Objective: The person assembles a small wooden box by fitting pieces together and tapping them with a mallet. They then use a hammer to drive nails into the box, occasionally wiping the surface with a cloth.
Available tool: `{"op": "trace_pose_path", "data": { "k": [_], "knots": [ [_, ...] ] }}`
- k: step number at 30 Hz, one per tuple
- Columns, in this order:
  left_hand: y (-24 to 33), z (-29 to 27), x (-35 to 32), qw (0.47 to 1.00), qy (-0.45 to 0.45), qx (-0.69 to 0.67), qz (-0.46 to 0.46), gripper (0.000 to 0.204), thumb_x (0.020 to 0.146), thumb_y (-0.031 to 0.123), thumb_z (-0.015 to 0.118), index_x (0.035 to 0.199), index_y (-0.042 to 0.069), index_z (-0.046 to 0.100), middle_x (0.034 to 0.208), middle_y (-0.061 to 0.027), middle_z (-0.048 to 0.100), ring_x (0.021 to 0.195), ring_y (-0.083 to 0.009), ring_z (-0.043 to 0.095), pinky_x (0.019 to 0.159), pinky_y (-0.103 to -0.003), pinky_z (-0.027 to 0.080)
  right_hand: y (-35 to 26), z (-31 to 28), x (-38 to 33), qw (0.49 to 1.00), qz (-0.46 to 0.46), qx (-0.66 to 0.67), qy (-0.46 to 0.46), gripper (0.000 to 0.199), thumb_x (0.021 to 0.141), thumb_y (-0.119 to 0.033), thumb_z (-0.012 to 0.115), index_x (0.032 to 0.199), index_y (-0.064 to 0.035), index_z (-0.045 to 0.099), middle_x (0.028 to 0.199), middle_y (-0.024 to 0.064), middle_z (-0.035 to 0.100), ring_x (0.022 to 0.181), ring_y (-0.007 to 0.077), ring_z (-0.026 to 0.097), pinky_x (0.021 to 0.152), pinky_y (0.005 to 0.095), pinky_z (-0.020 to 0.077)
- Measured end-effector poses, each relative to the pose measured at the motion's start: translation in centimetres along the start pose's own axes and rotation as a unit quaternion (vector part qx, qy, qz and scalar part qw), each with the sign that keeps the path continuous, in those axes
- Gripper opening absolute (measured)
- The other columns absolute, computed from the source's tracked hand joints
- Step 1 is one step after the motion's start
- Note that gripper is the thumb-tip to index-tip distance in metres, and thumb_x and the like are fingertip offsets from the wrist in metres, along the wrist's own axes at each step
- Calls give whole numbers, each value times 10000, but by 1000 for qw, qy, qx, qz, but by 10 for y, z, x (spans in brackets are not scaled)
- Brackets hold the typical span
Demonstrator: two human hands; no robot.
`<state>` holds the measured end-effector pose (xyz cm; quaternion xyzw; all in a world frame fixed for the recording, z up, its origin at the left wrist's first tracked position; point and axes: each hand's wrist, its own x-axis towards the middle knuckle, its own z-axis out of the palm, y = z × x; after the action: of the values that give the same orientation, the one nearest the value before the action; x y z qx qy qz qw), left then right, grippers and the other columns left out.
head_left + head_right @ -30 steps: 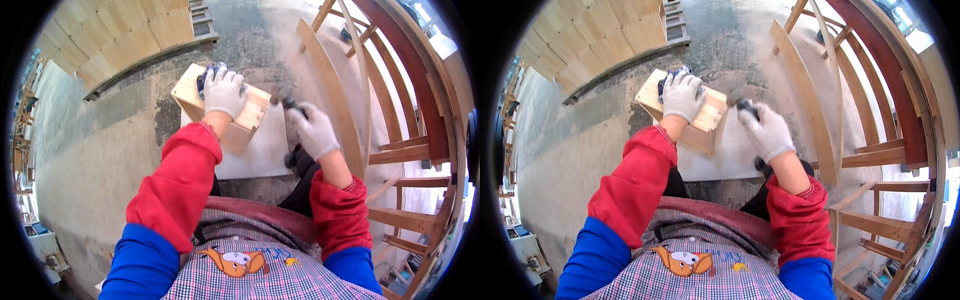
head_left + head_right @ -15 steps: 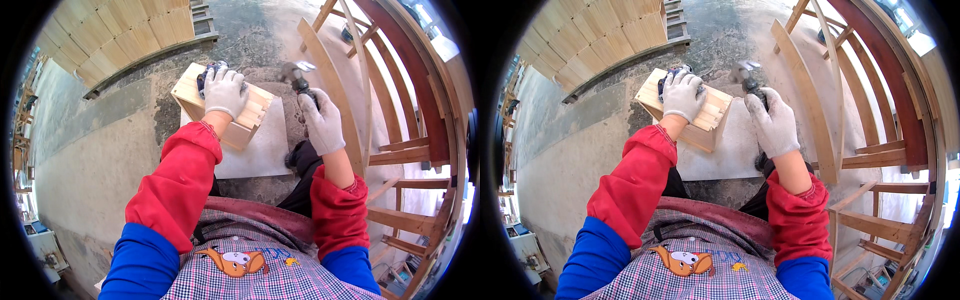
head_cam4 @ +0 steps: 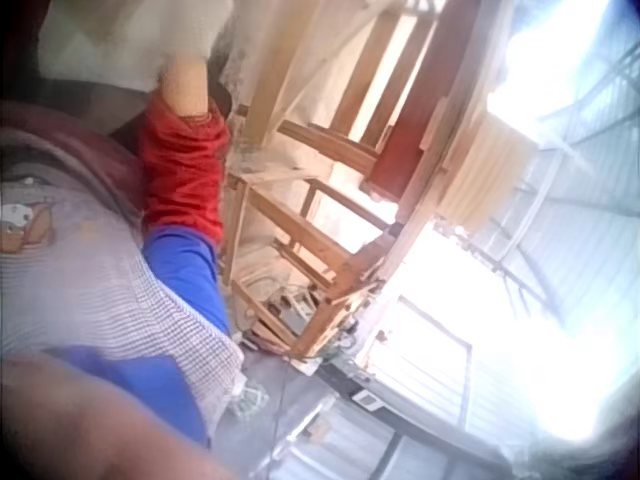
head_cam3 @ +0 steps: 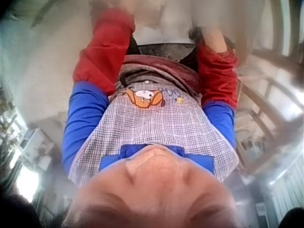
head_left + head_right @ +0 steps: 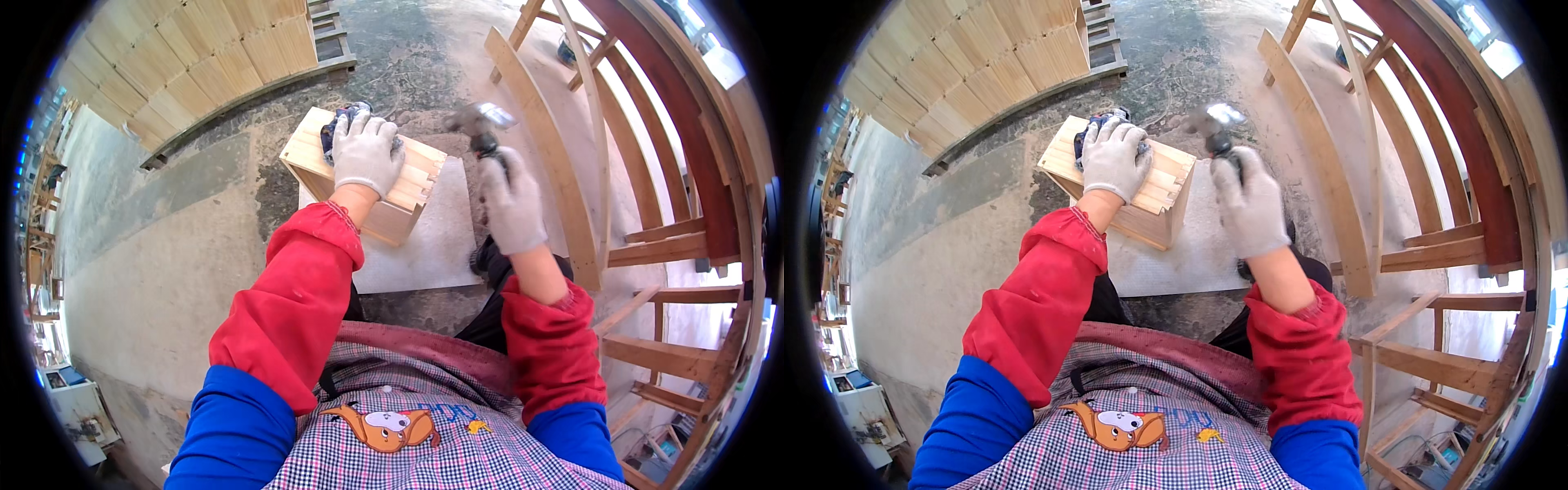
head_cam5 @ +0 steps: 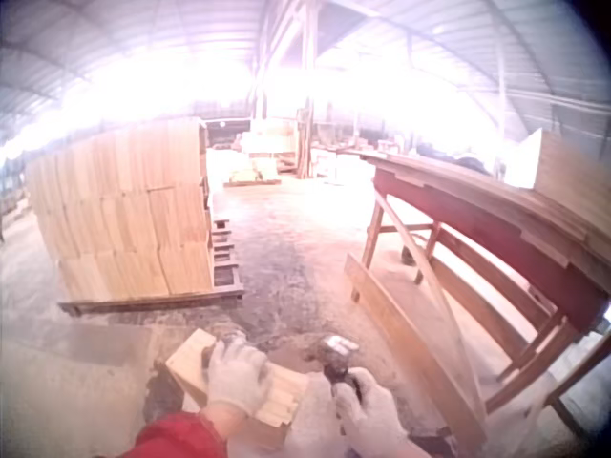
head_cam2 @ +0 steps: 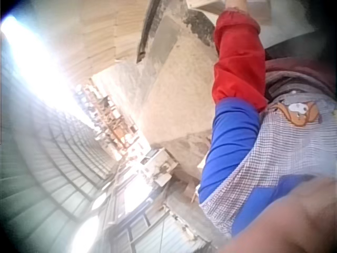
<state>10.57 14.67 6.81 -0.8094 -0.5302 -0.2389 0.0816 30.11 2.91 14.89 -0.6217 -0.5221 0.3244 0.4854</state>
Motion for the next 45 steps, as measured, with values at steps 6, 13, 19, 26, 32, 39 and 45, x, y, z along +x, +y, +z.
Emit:
{"op": "trace_pose_path", "data": {
  "k": [6, 13, 19, 26, 32, 39, 45],
  "knots": [
    [-1, -1, -1, 1000, -6, -3, 1, 283, 879, 349, 619, 1078, 156, 673, 1186, -56, 660, 1267, -261, 522, 1135, -484, 304, 24, -9, 23, 981, -6, -184, -67, 356, 959, -351, 594, 1039, -8, 644, 800, 199, 640, 758, 305, 636, 730, 366, 494],
    [1, 0, -1, 1000, 5, -4, 4, 277, 872, 339, 623, 1069, 151, 675, 1171, -47, 664, 1248, -258, 532, 1127, -487, 312, 25, 6, -3, 959, 6, -252, -125, 352, 975, -345, 569, 1116, -29, 631, 786, 237, 645, 755, 395, 661, 725, 439, 509],
    [-1, 3, -3, 999, 35, -2, 20, 221, 862, 323, 627, 987, 146, 668, 1115, -44, 661, 1213, -246, 538, 1099, -481, 330, -19, -11, -18, 992, -14, -84, -97, 300, 968, -286, 598, 1108, -23, 628, 755, 181, 625, 714, 267, 642, 702, 360, 501],
    [1, -1, 0, 1000, 2, -9, 1, 273, 882, 341, 617, 1068, 151, 681, 1168, -54, 665, 1255, -269, 528, 1136, -485, 302, 24, -10, -24, 963, -10, -236, -131, 334, 974, -337, 572, 1038, -12, 617, 767, 210, 640, 750, 396, 640, 679, 410, 492],
    [1, 0, -2, 1000, 7, -11, 2, 275, 884, 346, 608, 1061, 148, 682, 1159, -52, 666, 1244, -269, 532, 1133, -480, 304, -15, -12, -39, 988, -4, -97, -119, 353, 961, -361, 578, 1023, -15, 617, 782, 241, 650, 800, 431, 657, 697, 468, 492],
    [0, 1, -3, 999, 31, -5, 13, 221, 885, 329, 605, 988, 146, 673, 1123, -38, 665, 1216, -247, 542, 1115, -477, 314, 5, -20, -10, 983, 20, -161, -83, 373, 932, -359, 634, 1053, -7, 648, 774, 199, 657, 735, 345, 671, 692, 409, 505],
    [2, 1, -1, 1000, 7, -10, 6, 267, 873, 341, 631, 1054, 152, 682, 1175, -52, 664, 1257, -268, 529, 1125, -492, 316, 12, -7, -23, 992, -35, -101, -63, 306, 952, -279, 621, 1074, 1, 617, 739, 82, 592, 679, 135, 534, 679, 312, 477]
  ]
}}
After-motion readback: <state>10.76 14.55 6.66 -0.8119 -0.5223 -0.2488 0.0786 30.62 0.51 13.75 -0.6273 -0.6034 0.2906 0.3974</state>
